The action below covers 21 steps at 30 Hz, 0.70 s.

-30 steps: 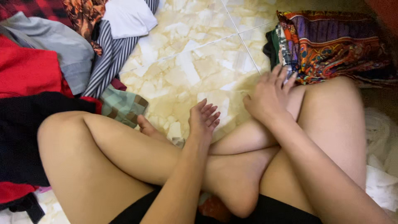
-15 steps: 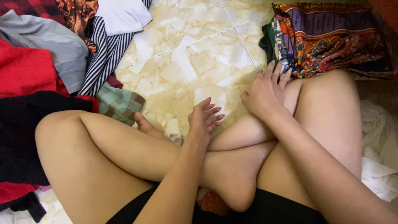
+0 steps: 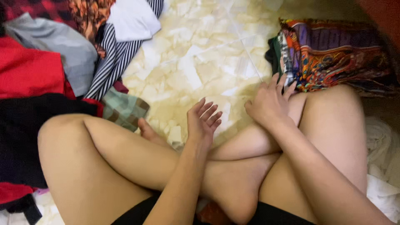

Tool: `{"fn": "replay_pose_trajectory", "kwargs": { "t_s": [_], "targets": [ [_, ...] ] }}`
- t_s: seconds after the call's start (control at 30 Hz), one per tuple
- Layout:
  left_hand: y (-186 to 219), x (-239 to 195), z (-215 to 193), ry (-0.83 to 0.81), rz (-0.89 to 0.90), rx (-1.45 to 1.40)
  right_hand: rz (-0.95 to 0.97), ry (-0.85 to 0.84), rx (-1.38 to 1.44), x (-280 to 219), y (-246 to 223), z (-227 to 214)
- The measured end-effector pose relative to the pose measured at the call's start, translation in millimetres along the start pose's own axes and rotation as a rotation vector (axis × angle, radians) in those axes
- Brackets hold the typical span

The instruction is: The person sits cross-legged on a tiled floor and folds several pieces of clothing by hand. They fold a pink patterned cloth, a floral garment, a colorful patterned cloth, and a black shirt with an embroidered flower, stacking them neatly.

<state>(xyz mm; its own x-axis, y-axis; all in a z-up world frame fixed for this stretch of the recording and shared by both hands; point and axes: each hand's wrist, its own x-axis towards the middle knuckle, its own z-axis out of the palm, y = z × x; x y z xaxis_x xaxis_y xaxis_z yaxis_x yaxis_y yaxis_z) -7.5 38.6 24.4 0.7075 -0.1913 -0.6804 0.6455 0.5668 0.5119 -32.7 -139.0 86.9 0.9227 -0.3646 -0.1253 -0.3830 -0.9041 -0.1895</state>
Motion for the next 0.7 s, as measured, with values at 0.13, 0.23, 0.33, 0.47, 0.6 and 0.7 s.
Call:
{"fn": "replay_pose_trajectory", "kwargs": {
  "t_s": [0.13,0.23,0.33,0.47,0.6,0.7],
  "targets": [
    [-1.8,-3.4,-7.9,0.05,-0.012,-0.043,-0.002,-0.023,0.003,-3.7,1.3,5.0],
    [-3.8,-11.4,-7.9,0.08,-0.029,-0.025,-0.003,0.001,-0.016,-4.7,2.8,6.1],
    [-7.7,-6.2,-16.4,0.104,-0.048,0.018,-0.01,0.002,-0.009,-7.4,-0.2,2.3],
    [0.6,-23.0,-11.0,0.1,-0.094,0.077,-0.002,-0.025,-0.015,-6.0,-0.4,5.9],
    [35.2,-42.6,-27.3,-0.123,0.202,0.254,-0.06,0.054,-0.023,-6.2,4.5,10.5],
    [122.0,-41.6,-32.2,0.017,0.36,0.269,-0.075,0.095,0.008,3.0,11.6,19.3]
  ]
}}
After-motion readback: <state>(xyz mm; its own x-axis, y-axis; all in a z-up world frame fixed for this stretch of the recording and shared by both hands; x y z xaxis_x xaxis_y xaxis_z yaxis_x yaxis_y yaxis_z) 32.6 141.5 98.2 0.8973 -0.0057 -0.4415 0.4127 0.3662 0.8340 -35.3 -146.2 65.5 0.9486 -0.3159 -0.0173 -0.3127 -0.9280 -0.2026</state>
